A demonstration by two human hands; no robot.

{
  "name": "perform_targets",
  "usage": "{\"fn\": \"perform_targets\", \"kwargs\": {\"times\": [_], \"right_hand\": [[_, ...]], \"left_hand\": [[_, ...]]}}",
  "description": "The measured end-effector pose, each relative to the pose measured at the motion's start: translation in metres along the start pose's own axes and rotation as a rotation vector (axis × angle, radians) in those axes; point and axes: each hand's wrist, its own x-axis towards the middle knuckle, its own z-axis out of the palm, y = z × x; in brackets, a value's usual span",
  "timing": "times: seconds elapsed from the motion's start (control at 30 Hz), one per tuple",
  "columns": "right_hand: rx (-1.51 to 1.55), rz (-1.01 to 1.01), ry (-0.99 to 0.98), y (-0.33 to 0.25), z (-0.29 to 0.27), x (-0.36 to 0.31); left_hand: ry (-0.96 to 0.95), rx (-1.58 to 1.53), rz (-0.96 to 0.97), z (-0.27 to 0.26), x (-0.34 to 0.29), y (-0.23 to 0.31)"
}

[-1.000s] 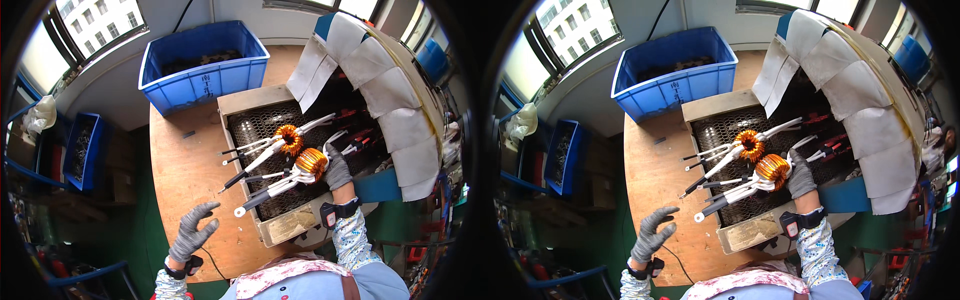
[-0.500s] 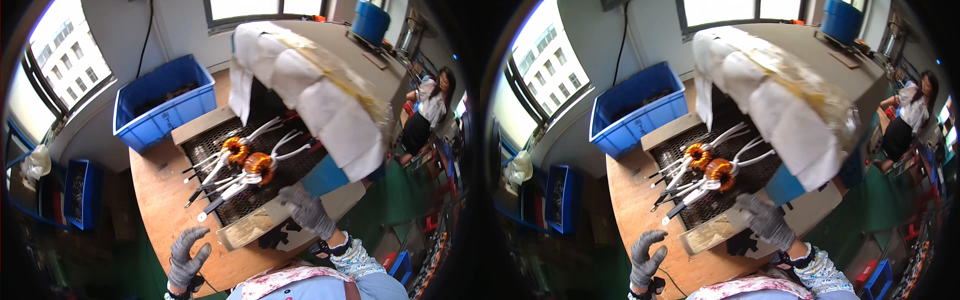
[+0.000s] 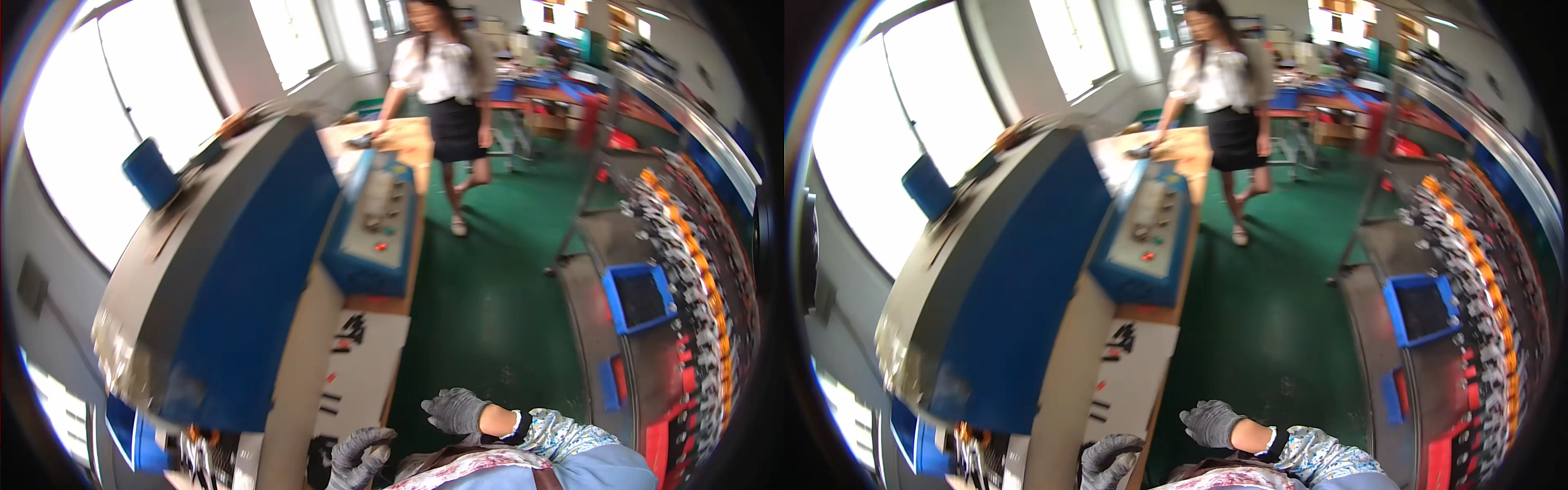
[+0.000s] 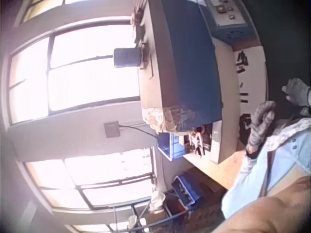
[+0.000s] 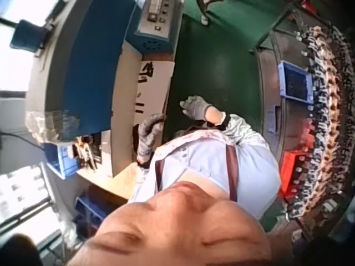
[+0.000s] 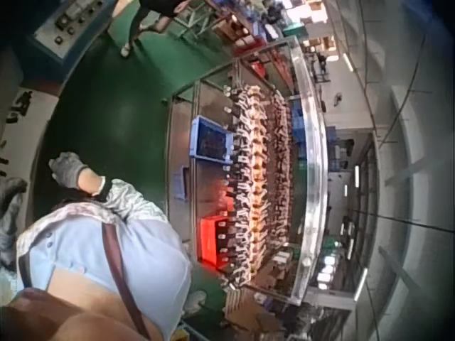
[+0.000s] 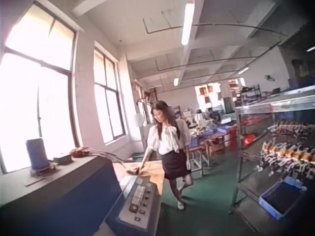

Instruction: Handling copper inductor coils by placing them into a heating machine and then onto a drying rack.

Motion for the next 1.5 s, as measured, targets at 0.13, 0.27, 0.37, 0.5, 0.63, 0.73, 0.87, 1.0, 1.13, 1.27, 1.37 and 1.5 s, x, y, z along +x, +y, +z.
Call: {"fn": "perform_targets", "kwargs": {"times": [0.13,0.27,0.37,0.5,0.63,0.73,0.87,1.0,1.13,1.27,1.37,1.5], "right_hand": [[0.173,0.206,0.08,0.06,-0.028,-0.043],[0.243,0.277,0.265,0.119,-0.041,-0.07],[0.428,0.409,0.303,0.155,-0.063,-0.086],[0.5,0.54,0.387,0.204,-0.089,-0.1],[0.36,0.676,0.452,0.253,-0.128,-0.108],[0.375,0.493,0.696,0.285,-0.144,-0.125],[0.744,0.419,0.773,0.299,-0.19,-0.202],[0.861,0.571,0.966,0.338,-0.231,-0.285],[0.889,0.829,1.26,0.425,-0.232,-0.382],[1.216,0.747,1.537,0.529,-0.225,-0.442],[0.623,0.879,1.397,0.602,-0.191,-0.47],[1.616,0.699,1.636,0.624,-0.208,-0.439]], "left_hand": [[-0.272,0.062,-0.111,0.077,0.086,0.017],[-0.56,0.122,-0.188,0.141,0.16,0.026],[-0.681,0.099,-0.218,0.172,0.213,0.007],[-0.84,0.084,-0.204,0.21,0.289,-0.009],[-0.932,0.065,-0.158,0.245,0.359,-0.012],[-0.992,0.045,-0.112,0.266,0.408,-0.023],[-1.179,0.107,0.035,0.318,0.471,-0.055],[-1.303,0.198,0.283,0.384,0.516,-0.034],[-1.354,0.197,0.436,0.458,0.546,-0.025],[-1.364,0.244,0.348,0.519,0.571,-0.019],[-1.419,0.216,0.366,0.579,0.592,-0.019],[-1.47,0.066,0.069,0.646,0.623,-0.056]]}}
